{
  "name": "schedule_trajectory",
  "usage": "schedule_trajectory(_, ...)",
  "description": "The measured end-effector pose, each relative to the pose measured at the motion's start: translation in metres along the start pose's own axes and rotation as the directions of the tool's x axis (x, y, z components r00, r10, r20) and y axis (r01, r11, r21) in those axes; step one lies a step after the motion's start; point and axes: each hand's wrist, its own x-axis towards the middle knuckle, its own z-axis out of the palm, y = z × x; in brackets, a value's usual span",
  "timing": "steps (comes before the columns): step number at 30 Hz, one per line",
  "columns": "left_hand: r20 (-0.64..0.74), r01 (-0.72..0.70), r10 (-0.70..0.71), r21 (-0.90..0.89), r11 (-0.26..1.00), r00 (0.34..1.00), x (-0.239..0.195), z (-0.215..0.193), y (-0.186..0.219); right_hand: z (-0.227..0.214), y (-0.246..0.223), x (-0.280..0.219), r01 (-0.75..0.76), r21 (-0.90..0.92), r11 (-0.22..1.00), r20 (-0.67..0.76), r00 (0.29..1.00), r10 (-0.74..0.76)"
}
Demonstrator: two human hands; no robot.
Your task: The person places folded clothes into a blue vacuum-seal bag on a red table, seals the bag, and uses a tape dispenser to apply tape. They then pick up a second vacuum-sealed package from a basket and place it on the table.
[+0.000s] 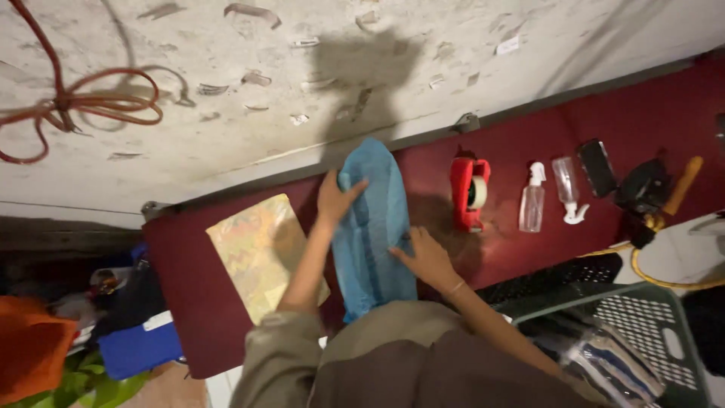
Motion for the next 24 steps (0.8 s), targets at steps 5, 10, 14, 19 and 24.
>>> schedule_trajectory(5,0.047,-0.168,0.161,0.226,0.96,0.986,0.035,-0.008,0.044,0.004,0.058,0.043,0.14,0.091,0.986,-0.108,0.986,-0.13)
schedule_trajectory(10,-0.05,-0.308,0.334,0.277,0.91,0.941,0.036,0.0,0.046,-0.029,0.041,0.103,0.26,0.263,0.929,-0.284,0.941,-0.184)
schedule_trajectory(14,-0.165,-0.188,0.192,0.039,0.981,0.968,0.01,-0.017,0.05,-0.014,0.036,0.143,0.244,0.532,0.811,-0.228,0.963,-0.141)
schedule_trajectory(19,0.091,0.171,-0.162,-0.783,0.598,0.983,0.013,0.036,-0.098,0.002,0.008,0.165,-0.167,0.877,0.451,0.194,0.981,-0.014)
schedule_trajectory(24,-0.056,-0.082,0.072,-0.216,0.973,0.996,-0.056,-0.008,0.029,0.0,0.015,0.16,-0.093,0.934,0.344,0.192,0.944,-0.267)
